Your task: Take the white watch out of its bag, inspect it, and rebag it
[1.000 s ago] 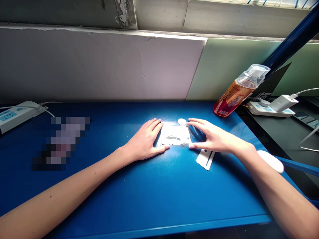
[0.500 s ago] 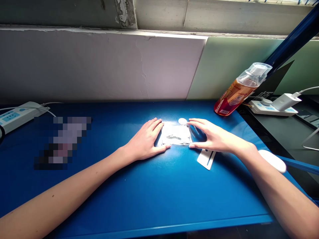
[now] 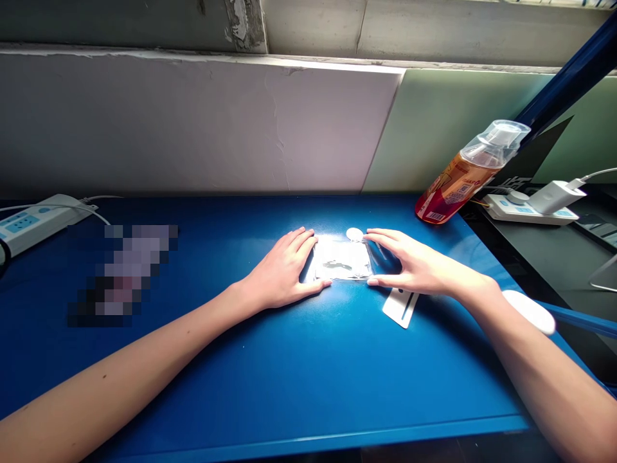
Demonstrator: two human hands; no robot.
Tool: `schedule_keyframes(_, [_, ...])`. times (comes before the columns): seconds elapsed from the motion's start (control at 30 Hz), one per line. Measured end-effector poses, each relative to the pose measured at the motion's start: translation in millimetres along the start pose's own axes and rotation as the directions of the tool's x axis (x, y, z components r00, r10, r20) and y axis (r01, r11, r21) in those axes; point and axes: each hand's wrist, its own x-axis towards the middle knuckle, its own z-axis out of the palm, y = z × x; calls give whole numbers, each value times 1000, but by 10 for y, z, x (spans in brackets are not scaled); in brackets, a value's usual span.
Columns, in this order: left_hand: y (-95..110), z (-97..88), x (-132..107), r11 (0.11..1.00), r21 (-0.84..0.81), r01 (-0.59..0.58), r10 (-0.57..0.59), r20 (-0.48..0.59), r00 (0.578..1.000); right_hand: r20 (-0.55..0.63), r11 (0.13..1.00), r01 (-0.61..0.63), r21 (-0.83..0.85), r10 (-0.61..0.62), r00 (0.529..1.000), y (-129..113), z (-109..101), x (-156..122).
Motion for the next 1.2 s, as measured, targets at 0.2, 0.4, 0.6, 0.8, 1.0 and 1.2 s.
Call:
schedule_keyframes(0.2, [-6,7,7,1000,-4,-1,1,1,1000,2,999,31,-17,-31,1000,1,-7,-8])
schedule_keyframes(0.4, [11,-13,6,999,44,3,-4,29,1000,14,998,29,-64,-28,1000,13,2,-29])
schedule_keyframes(0.6, [19,-16,5,999,49,2,-3,27,1000,38,996,17,-85,-14,999,-16,-22,-28])
schedule_keyframes(0.8, [8,-11,7,997,70,-13,12,17,1000,45,995,20,-95,-16,999,3,-8,-30])
schedule_keyframes(1.0, [-19,5,0,996,66,-54,55,-15,998,-26,993,96,-73,-98,995,-21,-48,-36])
schedule_keyframes(1.2, [-58,19,6,996,9,-85,86,-62,994,-199,958,286,15,-277,940,-104,-67,9])
